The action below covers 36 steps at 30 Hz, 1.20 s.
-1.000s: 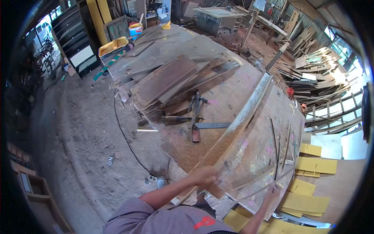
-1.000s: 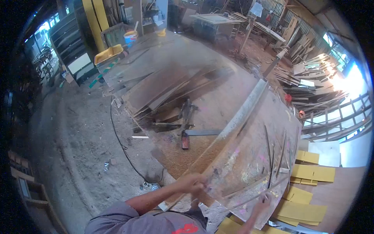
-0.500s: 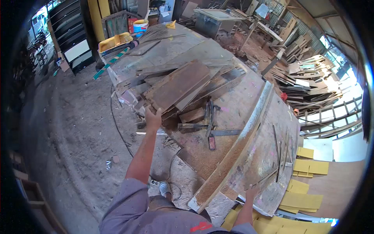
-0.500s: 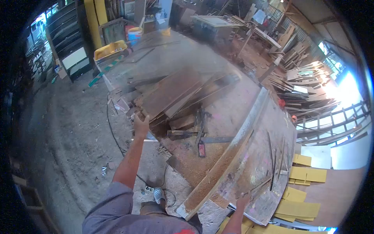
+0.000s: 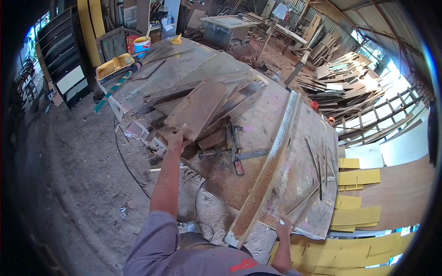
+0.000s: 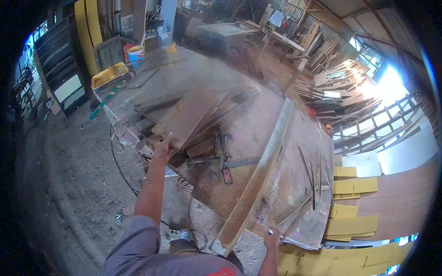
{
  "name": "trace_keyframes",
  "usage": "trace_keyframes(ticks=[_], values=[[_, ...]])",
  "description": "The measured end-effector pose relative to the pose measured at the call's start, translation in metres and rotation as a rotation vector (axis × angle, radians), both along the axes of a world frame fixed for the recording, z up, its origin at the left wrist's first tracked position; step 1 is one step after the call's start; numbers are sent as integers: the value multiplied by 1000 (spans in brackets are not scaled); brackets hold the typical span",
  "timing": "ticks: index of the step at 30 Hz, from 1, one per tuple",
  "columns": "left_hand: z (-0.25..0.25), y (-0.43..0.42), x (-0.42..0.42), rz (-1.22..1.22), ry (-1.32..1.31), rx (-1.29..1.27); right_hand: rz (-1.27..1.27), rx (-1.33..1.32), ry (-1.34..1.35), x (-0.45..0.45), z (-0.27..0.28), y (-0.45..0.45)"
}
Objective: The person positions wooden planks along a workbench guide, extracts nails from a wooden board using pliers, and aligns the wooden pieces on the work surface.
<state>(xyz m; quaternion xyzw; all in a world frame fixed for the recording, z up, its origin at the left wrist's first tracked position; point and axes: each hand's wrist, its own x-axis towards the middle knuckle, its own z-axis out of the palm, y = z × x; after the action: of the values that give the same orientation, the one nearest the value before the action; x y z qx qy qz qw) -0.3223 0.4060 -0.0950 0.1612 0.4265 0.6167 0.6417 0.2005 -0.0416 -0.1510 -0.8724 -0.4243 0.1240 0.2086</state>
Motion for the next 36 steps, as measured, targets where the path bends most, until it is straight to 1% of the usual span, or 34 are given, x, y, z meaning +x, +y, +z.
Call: trace_keyframes(ticks=[2, 5, 6, 8, 10, 12, 13, 14, 15, 17, 20, 21, 23, 25, 28, 29, 30, 32, 33, 34, 36], values=[[8, -14, 7, 5, 28, 43, 98, 10, 4, -11, 8, 17], [22, -52, 7, 36, 18, 134, 232, 106, 163, -32, 39, 48], [26, -69, 7, 52, 6, 171, 232, 107, 195, -40, 53, 58], [9, -99, -5, 68, -42, 141, 223, 110, 262, -55, 82, 76], [37, -163, 3, 64, -66, 267, 278, 175, 529, -63, 96, 95], [1, -204, -6, -30, -292, 137, 376, 264, 748, -75, 119, 122], [-4, -231, -1, -91, -281, 133, 442, 317, 832, -83, 139, 133], [-2, -255, 8, -153, -273, 132, 455, 341, 949, -94, 165, 142], [10, -277, 23, -190, -336, 131, 471, 364, 1065, -104, 192, 147], [39, -322, 64, -265, -459, 121, 548, 559, 1279, -119, 223, 148], [37, -368, 114, -378, -298, 103, 571, 607, 1285, -101, 246, 132], [35, -379, 129, -385, -267, 94, 493, 563, 1224, -91, 260, 116], [-11, -375, 124, -542, -31, 7, 469, 573, 1219, -55, 252, 97], [16, -380, 152, -564, 220, 10, 476, 612, 1255, -15, 233, 82], [50, -369, 202, -79, 926, 359, 412, 642, 1077, 36, 234, 50], [86, -370, 220, -63, 974, 402, 356, 708, 1060, 49, 221, 48], [133, -375, 240, -44, 1024, 445, 346, 740, 1028, 62, 219, 42], [207, -379, 278, 91, 1397, 776, 338, 802, 965, 87, 218, 34], [239, -382, 295, 161, 1432, 916, 368, 846, 938, 96, 226, 29], [267, -386, 311, 230, 1467, 1050, 384, 763, 871, 109, 228, 24], [317, -395, 336, 253, 1490, 1223, 423, 597, 729, 132, 231, 15]])
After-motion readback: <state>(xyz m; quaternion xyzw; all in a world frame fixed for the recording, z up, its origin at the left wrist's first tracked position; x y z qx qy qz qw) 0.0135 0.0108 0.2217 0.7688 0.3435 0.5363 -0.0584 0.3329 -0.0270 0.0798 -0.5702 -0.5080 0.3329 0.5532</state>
